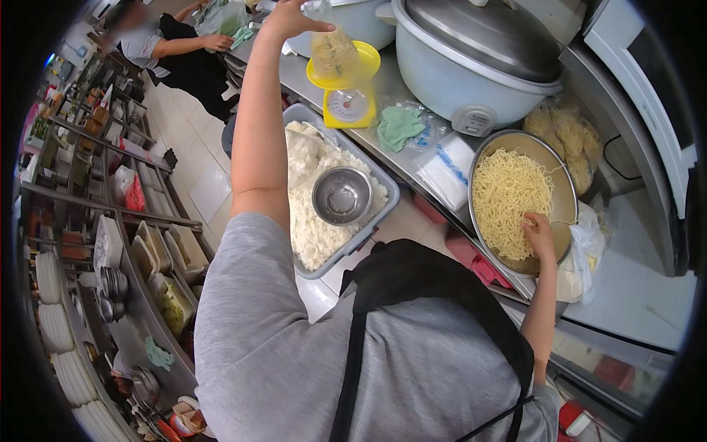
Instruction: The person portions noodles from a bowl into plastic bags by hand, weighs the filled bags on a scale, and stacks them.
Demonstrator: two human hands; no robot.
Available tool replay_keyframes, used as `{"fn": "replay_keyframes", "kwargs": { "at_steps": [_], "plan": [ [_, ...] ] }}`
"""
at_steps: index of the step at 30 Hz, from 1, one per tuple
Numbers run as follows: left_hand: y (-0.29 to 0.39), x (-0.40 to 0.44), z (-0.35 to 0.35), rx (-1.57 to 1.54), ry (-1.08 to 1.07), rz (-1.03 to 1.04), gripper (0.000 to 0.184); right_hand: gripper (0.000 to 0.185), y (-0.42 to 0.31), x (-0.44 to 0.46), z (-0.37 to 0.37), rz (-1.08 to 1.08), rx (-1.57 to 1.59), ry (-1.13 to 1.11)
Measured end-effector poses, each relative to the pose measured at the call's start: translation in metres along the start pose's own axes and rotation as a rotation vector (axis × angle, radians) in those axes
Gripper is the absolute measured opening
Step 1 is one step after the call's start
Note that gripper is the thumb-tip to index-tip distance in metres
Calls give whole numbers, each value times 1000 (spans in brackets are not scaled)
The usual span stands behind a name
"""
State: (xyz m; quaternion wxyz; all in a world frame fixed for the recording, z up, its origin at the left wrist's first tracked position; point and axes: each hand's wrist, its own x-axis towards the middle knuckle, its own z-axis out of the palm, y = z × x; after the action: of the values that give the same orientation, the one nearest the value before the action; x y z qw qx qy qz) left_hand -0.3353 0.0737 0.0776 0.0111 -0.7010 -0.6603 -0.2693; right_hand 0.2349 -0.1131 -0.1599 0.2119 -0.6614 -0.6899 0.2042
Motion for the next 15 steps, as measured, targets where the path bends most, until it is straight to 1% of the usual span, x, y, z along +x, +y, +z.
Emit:
{"fn": "replay_keyframes", "kwargs": {
  "at_steps": [5,11,13,15],
  "plan": [
    [-10,3,5,-17,-20,-18,88,25,8,1,5,-35,-29,16],
    [-12,8,6,-23,0,15,87,24,3,0,4,-15,-22,18],
    [-12,8,4,-55,4,67,86,24,4,0,4,-7,-16,15],
    [-16,13,8,-25,18,74,86,24,1,0,4,5,-17,14]
  ]
}}
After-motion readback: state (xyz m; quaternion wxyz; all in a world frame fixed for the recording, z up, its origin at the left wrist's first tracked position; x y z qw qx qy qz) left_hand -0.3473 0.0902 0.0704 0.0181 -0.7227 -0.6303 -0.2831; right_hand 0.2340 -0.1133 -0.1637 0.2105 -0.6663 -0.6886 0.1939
